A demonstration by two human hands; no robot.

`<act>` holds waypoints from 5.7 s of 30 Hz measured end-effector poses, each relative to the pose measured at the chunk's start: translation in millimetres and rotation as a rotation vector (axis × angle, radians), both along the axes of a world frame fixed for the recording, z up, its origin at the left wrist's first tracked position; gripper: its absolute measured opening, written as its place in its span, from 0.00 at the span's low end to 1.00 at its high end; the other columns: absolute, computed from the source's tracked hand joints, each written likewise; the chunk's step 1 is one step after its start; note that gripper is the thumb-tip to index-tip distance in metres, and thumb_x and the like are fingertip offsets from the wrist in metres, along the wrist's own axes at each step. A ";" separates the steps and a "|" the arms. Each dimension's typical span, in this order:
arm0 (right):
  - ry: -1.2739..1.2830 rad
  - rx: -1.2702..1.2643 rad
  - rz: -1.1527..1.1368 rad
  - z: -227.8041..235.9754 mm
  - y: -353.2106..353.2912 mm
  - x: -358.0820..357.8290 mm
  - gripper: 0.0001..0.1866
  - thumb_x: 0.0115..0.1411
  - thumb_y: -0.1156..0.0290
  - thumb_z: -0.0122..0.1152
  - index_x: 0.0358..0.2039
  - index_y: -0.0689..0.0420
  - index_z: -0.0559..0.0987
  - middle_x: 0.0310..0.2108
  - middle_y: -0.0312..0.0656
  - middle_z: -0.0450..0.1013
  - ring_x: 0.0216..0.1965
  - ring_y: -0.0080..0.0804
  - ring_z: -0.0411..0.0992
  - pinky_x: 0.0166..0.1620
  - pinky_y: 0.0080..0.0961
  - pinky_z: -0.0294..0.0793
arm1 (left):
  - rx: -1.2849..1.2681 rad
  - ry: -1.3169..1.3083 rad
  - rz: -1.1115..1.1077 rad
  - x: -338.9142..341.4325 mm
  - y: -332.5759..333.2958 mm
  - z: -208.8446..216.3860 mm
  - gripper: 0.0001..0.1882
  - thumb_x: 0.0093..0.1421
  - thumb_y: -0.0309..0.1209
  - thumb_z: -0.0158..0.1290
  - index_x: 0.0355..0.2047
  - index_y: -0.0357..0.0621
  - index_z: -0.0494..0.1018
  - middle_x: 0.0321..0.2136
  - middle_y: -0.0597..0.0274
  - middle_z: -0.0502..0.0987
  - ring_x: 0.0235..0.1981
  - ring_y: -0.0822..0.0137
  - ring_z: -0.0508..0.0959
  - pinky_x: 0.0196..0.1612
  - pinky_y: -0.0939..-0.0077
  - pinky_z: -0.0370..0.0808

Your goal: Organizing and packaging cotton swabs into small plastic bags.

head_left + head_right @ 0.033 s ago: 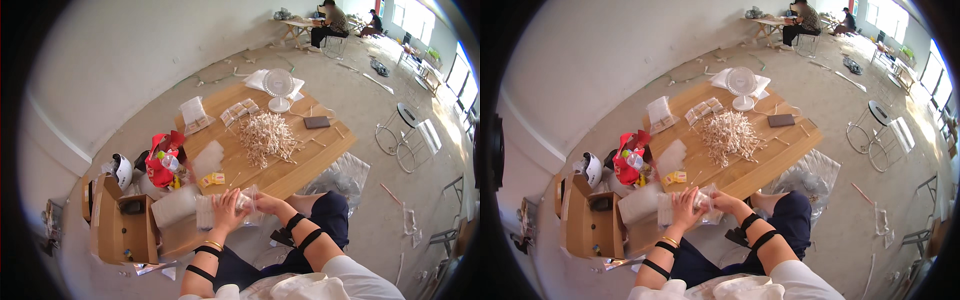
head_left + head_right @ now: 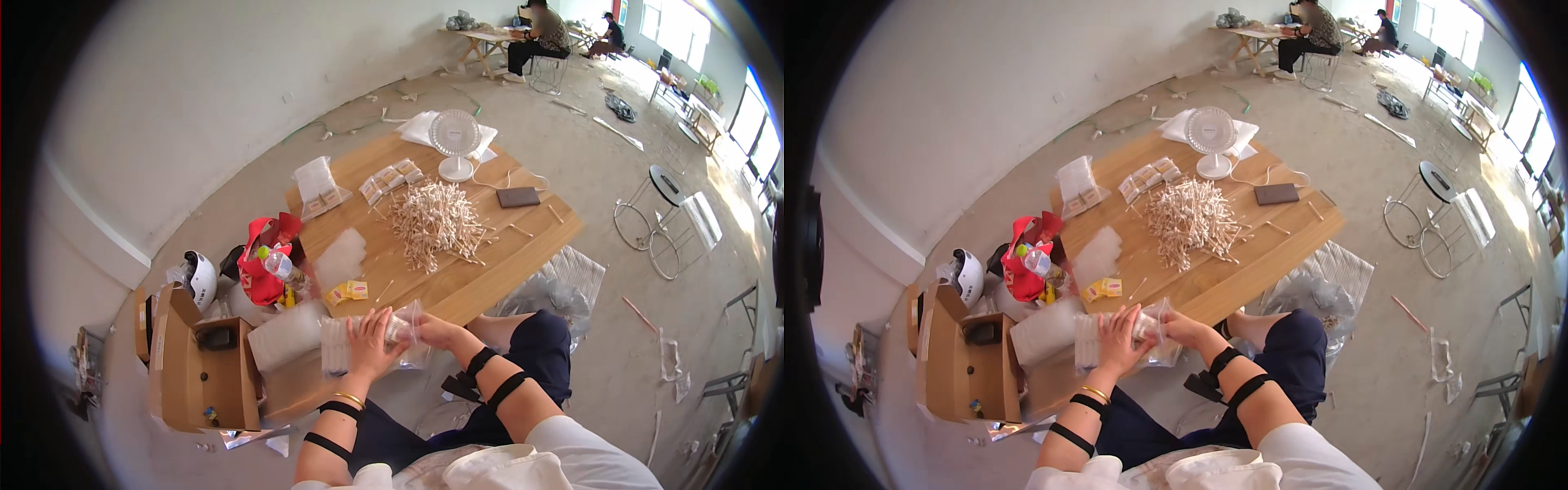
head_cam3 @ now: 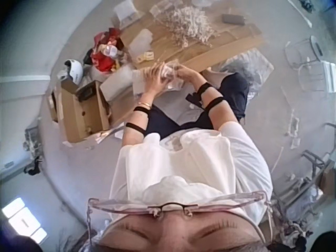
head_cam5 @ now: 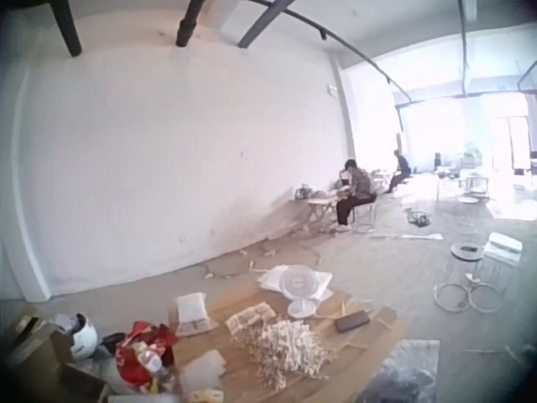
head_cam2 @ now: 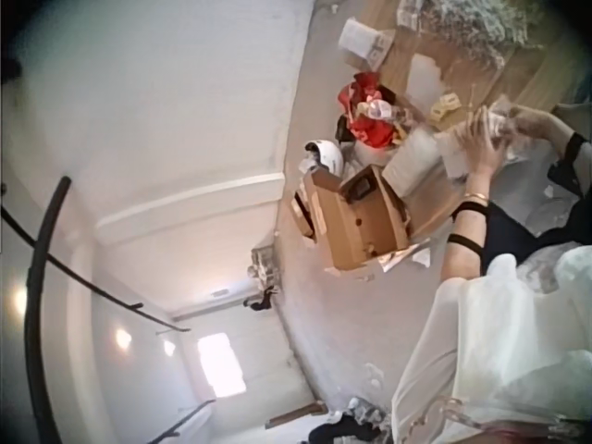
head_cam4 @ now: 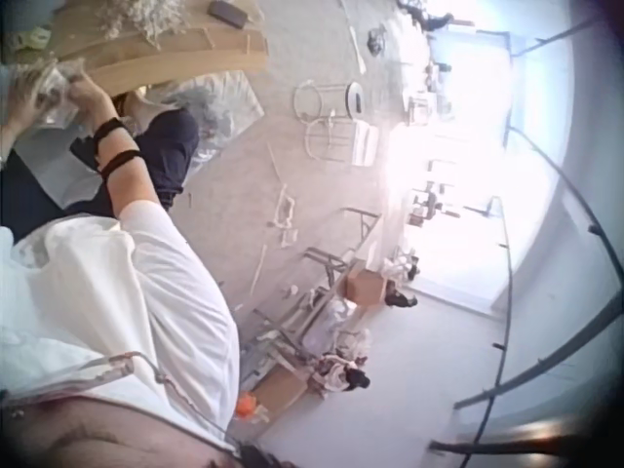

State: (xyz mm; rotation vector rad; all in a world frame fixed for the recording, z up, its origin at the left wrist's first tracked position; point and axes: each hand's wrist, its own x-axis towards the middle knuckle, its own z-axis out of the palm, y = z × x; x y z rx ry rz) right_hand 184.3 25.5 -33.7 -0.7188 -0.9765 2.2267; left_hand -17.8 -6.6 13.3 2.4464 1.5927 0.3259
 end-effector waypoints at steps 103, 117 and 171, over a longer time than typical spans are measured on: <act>-2.093 0.967 -0.274 13.3 412.0 -81.7 0.26 0.68 0.48 0.51 0.49 0.58 0.83 0.63 0.51 0.67 0.66 0.48 0.61 0.65 0.44 0.63 | -0.057 0.079 -0.010 21.3 5.1 -0.8 0.39 0.66 0.64 0.41 0.69 0.56 0.61 0.70 0.59 0.59 0.71 0.49 0.56 0.67 0.24 0.46; -1.401 0.757 -0.613 32.5 394.1 -92.5 0.33 0.51 0.63 0.75 0.54 0.59 0.68 0.53 0.55 0.68 0.57 0.48 0.69 0.57 0.40 0.70 | -0.054 0.050 -0.013 22.0 2.8 4.5 0.38 0.66 0.63 0.42 0.69 0.56 0.62 0.71 0.59 0.59 0.72 0.51 0.56 0.67 0.25 0.46; -0.735 0.522 -0.153 27.9 -71.6 -54.1 0.29 0.55 0.59 0.74 0.54 0.59 0.77 0.48 0.51 0.78 0.50 0.40 0.76 0.51 0.34 0.74 | 0.085 -0.186 0.032 2.8 -106.7 26.3 0.09 0.52 0.32 0.60 0.19 0.46 0.75 0.20 0.56 0.79 0.25 0.52 0.81 0.33 0.60 0.76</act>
